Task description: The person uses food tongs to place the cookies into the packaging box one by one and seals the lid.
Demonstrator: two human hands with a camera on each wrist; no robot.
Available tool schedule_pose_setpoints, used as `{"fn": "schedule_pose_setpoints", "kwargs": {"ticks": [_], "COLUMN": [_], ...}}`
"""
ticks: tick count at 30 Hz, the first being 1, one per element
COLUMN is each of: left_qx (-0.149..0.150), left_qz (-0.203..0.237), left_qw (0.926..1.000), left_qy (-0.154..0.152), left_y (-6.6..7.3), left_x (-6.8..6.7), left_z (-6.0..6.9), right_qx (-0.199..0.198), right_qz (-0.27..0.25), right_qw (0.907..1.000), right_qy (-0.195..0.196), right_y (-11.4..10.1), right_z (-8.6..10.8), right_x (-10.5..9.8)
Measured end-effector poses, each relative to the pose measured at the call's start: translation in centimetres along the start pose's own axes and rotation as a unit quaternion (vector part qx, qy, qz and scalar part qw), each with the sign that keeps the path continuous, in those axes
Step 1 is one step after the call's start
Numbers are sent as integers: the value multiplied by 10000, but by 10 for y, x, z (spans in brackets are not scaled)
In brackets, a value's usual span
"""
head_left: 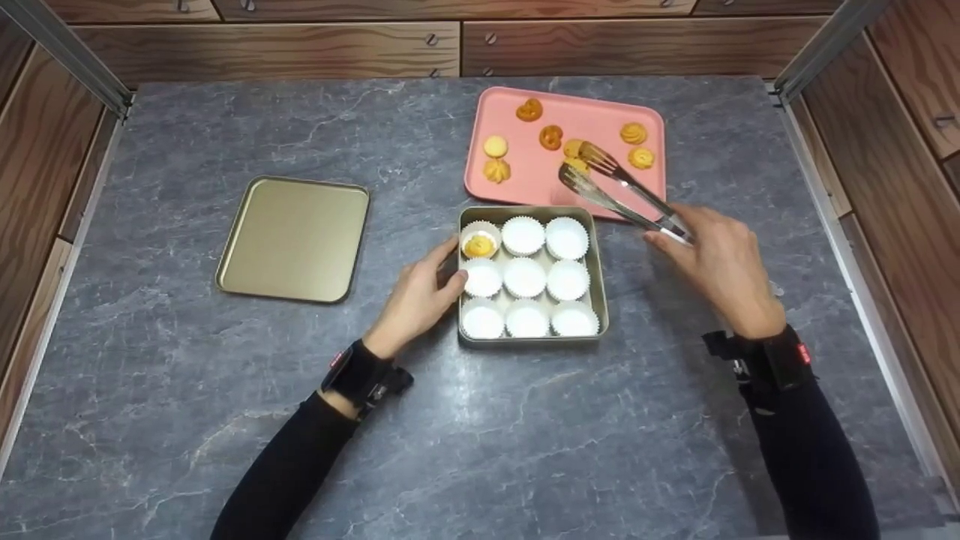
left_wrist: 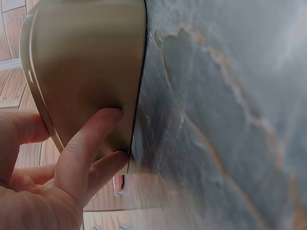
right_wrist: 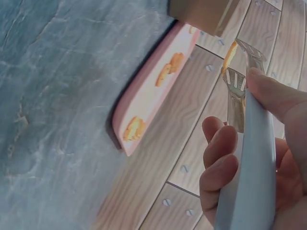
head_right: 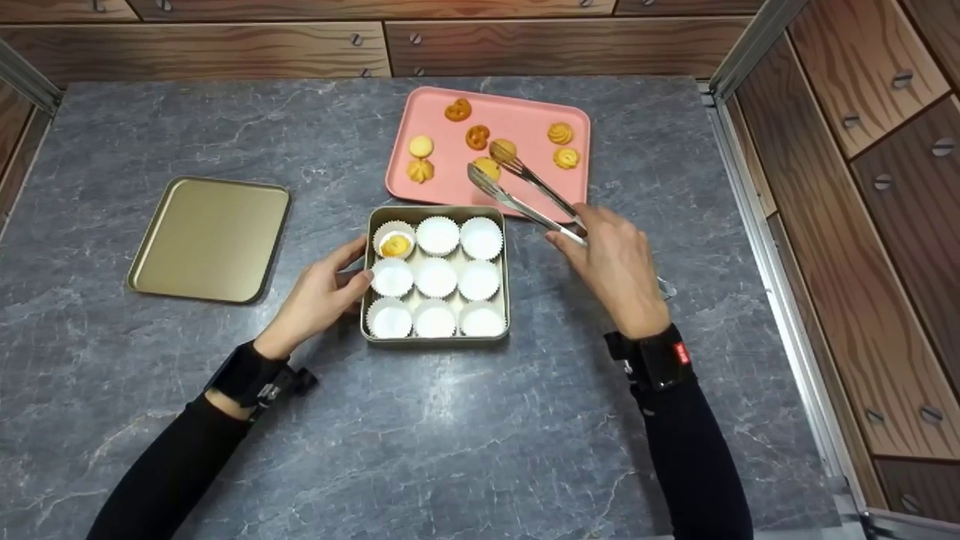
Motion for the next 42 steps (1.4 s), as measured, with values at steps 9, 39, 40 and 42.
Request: {"fn": "schedule_pose_setpoints", "kwargs": {"ticks": [9,39,40,42], "left_qx": [26,-43,-46,-50], "left_qz": [77,19,6,-14], "left_qw": [10000,10000,10000,10000], "left_qy": [37,34,35,38], "left_y": [0,0,0,0], "left_x": [-1,0,0,0], "left_z": [0,1,1,2], "right_qx": [-440,-881,-862,-840], "right_qz": [-46,-138,-139,-122], "right_qw": [9990,9943,9943,9942], "right_qy": [92,-577,-607,-654], "right_y": [-23,-51,-50,-50], "right_z": [9,27,27,27], "right_x": [-5,19,20,22]}}
Point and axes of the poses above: each hand's wrist, its own z-axis away from the middle knuckle, its own x-axis out of the palm, y = z × x, the point moved 10 cm from there along -z, towards the middle knuckle, and after that the axes turned 13 degrees about -z, right-handed, at the moved point
